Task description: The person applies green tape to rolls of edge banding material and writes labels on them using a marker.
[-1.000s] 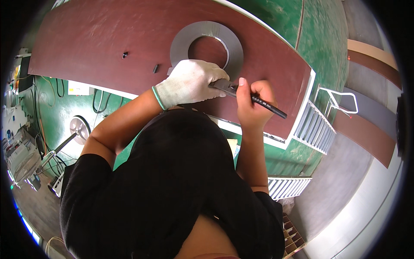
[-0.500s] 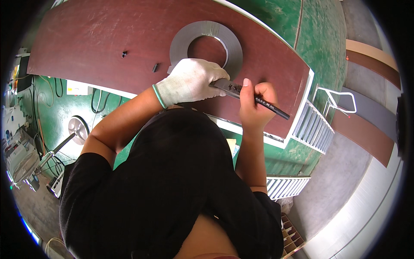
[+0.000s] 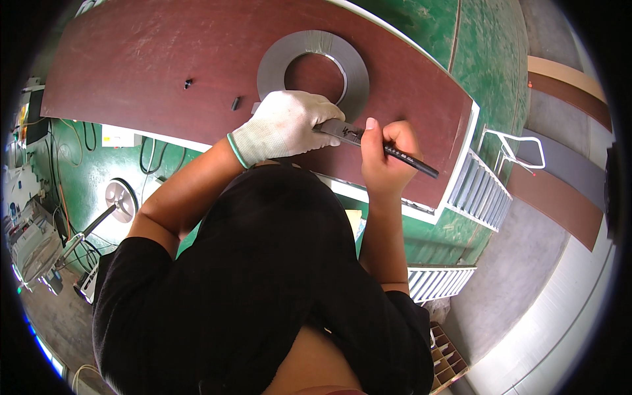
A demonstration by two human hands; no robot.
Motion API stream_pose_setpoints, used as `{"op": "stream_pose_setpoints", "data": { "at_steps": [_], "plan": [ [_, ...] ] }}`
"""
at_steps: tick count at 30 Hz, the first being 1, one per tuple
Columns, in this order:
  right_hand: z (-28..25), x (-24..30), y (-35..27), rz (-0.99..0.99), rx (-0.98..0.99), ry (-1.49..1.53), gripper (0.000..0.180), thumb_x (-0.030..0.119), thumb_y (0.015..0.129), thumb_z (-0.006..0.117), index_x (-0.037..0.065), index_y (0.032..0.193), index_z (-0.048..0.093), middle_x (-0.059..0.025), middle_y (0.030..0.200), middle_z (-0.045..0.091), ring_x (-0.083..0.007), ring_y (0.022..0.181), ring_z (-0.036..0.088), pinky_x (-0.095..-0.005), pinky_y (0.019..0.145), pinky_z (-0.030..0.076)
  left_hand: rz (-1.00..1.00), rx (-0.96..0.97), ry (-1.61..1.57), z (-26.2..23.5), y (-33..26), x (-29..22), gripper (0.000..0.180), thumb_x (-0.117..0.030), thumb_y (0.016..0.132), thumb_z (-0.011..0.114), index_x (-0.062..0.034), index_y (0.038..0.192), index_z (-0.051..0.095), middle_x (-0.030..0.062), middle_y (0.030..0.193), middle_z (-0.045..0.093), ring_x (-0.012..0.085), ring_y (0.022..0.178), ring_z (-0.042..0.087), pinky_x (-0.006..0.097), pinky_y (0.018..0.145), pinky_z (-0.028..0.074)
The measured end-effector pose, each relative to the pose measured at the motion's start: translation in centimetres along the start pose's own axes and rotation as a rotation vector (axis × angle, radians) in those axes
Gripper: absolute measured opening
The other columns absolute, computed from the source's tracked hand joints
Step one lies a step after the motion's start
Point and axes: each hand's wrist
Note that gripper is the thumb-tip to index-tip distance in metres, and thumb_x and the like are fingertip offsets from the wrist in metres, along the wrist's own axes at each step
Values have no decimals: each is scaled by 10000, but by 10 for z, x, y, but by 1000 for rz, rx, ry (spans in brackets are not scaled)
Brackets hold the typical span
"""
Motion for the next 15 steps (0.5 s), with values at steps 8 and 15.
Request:
{"op": "stream_pose_setpoints", "data": {
  "at_steps": [8, 15],
  "plan": [
    [0, -1, 1, 41, 0, 56, 365, 22, 882, 807, 70, 708, 490, 2, 594, 467, -98, 528, 392, -291, 485, 316, -16, 12, 17, 2, 0, -1, 355, -305, 819, 852, -148, 1125, 762, 39, 1039, 761, 279, 971, 737, 414, 801, 589],
    [-6, -3, 1, -17, 78, 60, 388, 28, 898, 807, 72, 710, 471, 18, 590, 450, -75, 536, 377, -276, 487, 297, 10, -26, 23, 2, -2, -1, 342, -289, 809, 856, -139, 1102, 766, 43, 1017, 759, 282, 953, 738, 412, 792, 588]
  ]
}}
Point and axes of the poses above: each hand's wrist, its own y-axis towards the middle knuckle, its own z-axis out of the palm, x = y × z
